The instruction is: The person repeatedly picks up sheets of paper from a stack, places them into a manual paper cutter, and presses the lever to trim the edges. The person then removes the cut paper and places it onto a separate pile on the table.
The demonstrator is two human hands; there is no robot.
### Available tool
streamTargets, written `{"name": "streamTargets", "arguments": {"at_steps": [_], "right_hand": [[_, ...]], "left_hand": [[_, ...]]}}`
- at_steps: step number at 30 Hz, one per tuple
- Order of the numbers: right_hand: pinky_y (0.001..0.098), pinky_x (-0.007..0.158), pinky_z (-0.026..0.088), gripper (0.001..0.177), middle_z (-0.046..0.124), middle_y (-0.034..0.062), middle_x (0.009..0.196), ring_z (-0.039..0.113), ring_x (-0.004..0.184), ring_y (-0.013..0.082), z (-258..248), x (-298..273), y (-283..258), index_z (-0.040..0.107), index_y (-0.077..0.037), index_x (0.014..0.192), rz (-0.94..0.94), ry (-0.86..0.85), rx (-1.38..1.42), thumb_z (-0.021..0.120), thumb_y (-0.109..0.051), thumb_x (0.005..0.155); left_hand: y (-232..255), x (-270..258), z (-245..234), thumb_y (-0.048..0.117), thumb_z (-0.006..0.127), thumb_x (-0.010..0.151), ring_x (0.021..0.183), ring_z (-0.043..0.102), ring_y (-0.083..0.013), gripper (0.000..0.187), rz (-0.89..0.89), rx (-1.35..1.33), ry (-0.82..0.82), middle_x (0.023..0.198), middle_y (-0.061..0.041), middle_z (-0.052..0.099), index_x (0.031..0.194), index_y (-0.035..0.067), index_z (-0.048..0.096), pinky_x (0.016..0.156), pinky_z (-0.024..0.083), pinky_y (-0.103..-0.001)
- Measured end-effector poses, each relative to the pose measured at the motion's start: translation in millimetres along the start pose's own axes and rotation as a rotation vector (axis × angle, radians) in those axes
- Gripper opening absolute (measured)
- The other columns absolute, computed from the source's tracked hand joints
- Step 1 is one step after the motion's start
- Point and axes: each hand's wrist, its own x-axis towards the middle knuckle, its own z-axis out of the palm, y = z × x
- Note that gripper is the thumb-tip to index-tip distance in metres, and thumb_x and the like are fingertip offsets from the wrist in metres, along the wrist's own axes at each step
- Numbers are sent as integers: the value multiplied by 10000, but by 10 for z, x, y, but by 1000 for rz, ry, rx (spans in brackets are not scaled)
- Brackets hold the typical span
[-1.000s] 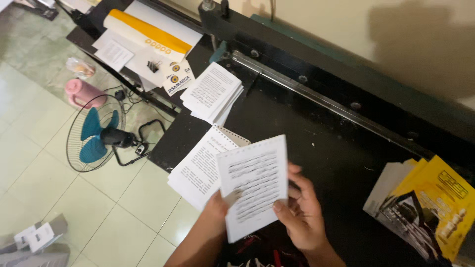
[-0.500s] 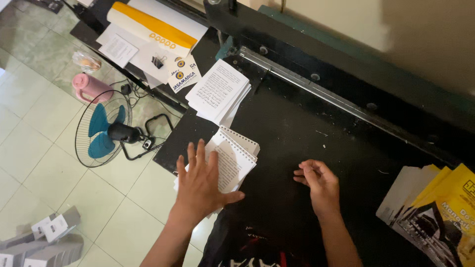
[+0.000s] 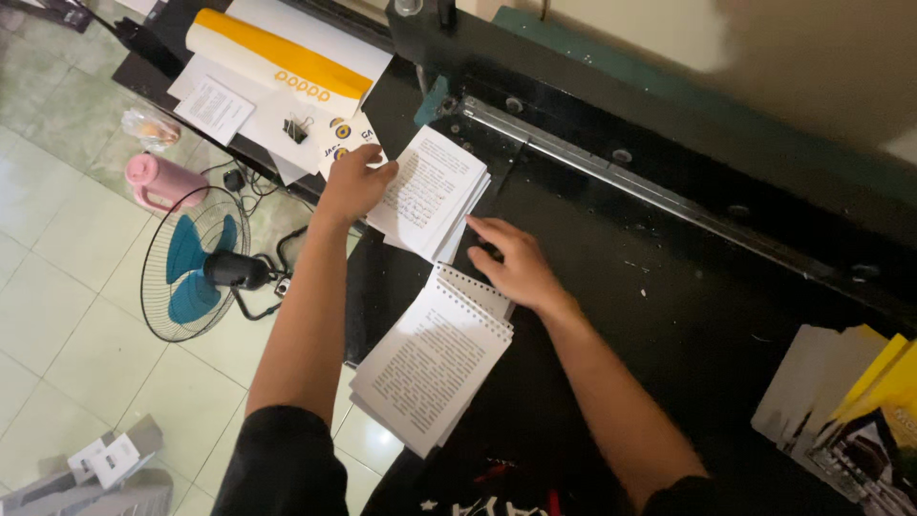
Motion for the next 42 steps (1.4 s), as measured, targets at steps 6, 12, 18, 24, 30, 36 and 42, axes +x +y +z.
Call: {"name": "streamTargets", "arguments": {"at_steps": [6,12,18,24,30,36,42], "right_hand": [[550,985,529,481,661,284,1301,641,1197,479,55,100,-17,613,-26,1427,35,-84,-45,673,-124,960],[522,974,533,528,679,192,1275,669,1163,416,59,125,-16,571,-125,1490,105,-175,-174,642,-246,981],[553,962,537,552,668,221,1269,664,1151,451,-22,178,-136,540,-156,1513,166,-247,-199,620,-246,975],[537,957,538,568,684,226,1242,667,1140,461,-58,186,-202,540,-142,1513,143,-287,-217,617,-246,960],[561,956,522,554,680,249,1239,656,1148,479,-81,157,-207,561,-101,1487,130,-298,-205,633,-259,961],[561,925,539,486,693,245,1205,667,1112,486,-63,144,-145,644,-77,1386,99,-262,-144,651,-240,928],[460,790,598,437,698,238,1106,724,1019,418,14,32,412,651,-83,1401,242,-12,260,695,-145,970]], "left_hand": [[-29,133,97,419,771,896,1071,725,-318,411,-93,5,-103,1075,-106,766,1191,132,767,931,542,-446],[155,24,21,315,821,809,1123,688,-392,393,-84,-4,-95,1065,-148,763,1144,114,779,979,521,-473],[143,26,90,250,878,746,990,733,-326,396,-102,150,-9,953,-79,767,1119,150,792,889,577,-462],[606,-215,-12,94,862,751,862,750,-372,331,-60,301,113,889,-171,753,1075,57,808,776,641,-419],[787,-292,-8,17,836,777,850,743,-435,317,-66,285,123,900,-250,721,1087,-23,783,735,650,-462],[826,-360,-31,69,822,788,934,706,-533,349,-78,369,107,973,-280,684,1117,-21,747,785,607,-621],[487,-151,-30,81,747,797,942,731,-454,256,101,116,51,983,-243,713,1030,-7,687,850,583,-536]]}}
